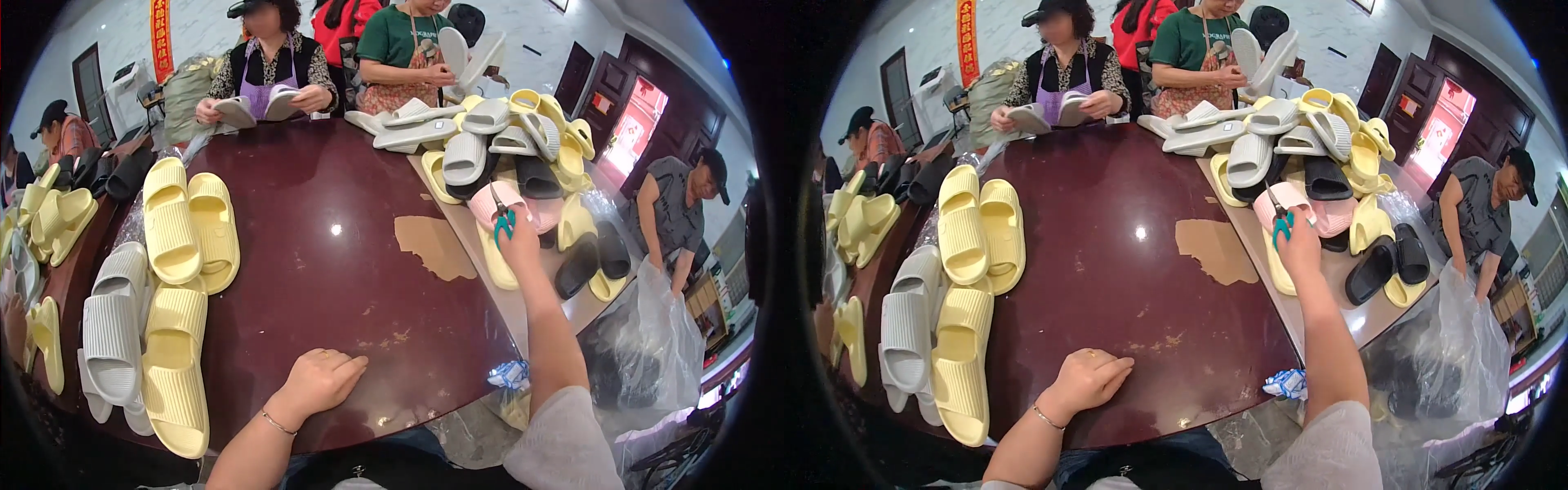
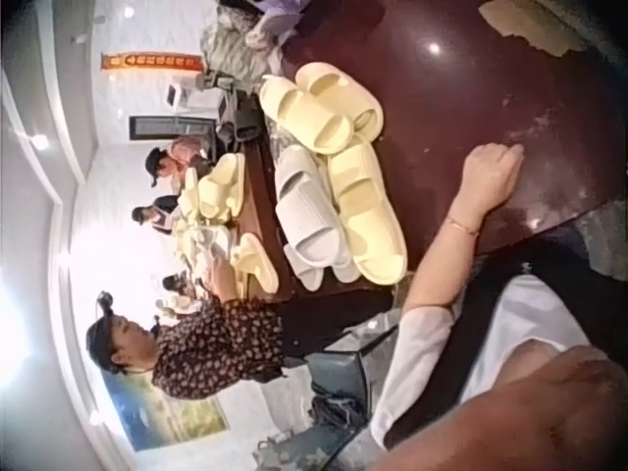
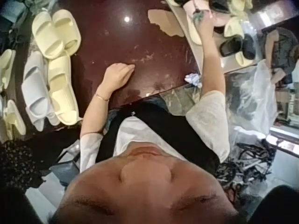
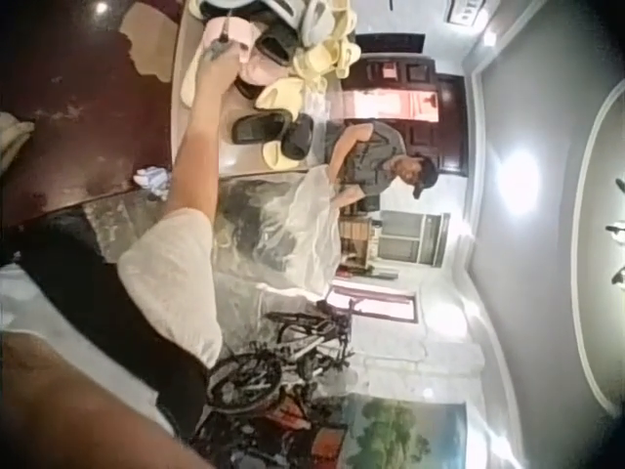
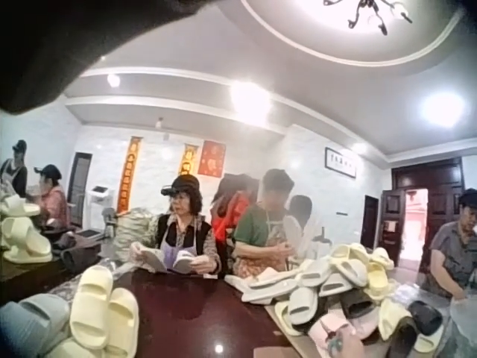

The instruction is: Trimming excess plastic material from manufactured sandals using scissors.

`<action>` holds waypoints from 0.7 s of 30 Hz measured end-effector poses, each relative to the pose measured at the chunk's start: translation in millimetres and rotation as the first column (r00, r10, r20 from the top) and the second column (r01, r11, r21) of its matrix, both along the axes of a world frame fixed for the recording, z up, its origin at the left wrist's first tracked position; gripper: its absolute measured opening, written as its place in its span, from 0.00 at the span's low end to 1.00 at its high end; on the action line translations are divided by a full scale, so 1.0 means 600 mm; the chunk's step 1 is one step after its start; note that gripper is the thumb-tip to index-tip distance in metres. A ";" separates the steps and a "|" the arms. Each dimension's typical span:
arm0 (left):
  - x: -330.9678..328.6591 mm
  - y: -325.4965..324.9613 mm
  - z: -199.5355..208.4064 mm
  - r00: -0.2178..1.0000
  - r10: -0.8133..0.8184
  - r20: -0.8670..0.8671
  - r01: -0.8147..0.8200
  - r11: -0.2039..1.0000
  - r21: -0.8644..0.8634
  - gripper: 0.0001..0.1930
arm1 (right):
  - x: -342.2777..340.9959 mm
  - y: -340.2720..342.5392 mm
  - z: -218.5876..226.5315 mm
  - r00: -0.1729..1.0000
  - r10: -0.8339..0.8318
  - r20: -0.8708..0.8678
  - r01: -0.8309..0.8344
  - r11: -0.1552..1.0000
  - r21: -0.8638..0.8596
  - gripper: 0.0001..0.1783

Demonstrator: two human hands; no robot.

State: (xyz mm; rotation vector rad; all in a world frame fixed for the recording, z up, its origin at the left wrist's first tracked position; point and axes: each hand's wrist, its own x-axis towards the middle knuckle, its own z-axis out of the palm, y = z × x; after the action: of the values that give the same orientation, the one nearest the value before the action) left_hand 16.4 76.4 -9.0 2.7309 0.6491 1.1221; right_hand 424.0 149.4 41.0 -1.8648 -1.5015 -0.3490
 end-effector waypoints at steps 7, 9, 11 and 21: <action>0.003 -0.006 0.004 0.999 0.023 0.021 -0.022 0.998 -0.064 0.06 | -0.111 -0.138 0.013 0.864 0.260 -0.432 -0.194 0.962 0.192 0.23; 0.005 -0.005 -0.002 0.996 0.024 0.084 -0.018 0.997 -0.073 0.07 | -0.138 -0.164 0.010 0.821 0.268 -0.504 -0.191 0.961 0.201 0.23; 0.014 -0.007 0.007 0.997 0.032 0.068 -0.027 0.996 -0.080 0.07 | -0.153 -0.181 0.003 0.697 0.305 -0.649 -0.186 0.951 0.247 0.24; 0.022 -0.008 0.017 0.969 0.176 0.173 -0.142 0.971 -0.192 0.10 | -0.287 -0.236 -0.016 0.636 0.386 -0.668 -0.456 0.886 0.077 0.26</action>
State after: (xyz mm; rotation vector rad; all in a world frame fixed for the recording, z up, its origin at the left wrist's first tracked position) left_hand 29.7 71.4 1.2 2.4224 0.9059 1.2701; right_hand 252.1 7.9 31.6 -1.3928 -1.3720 0.5910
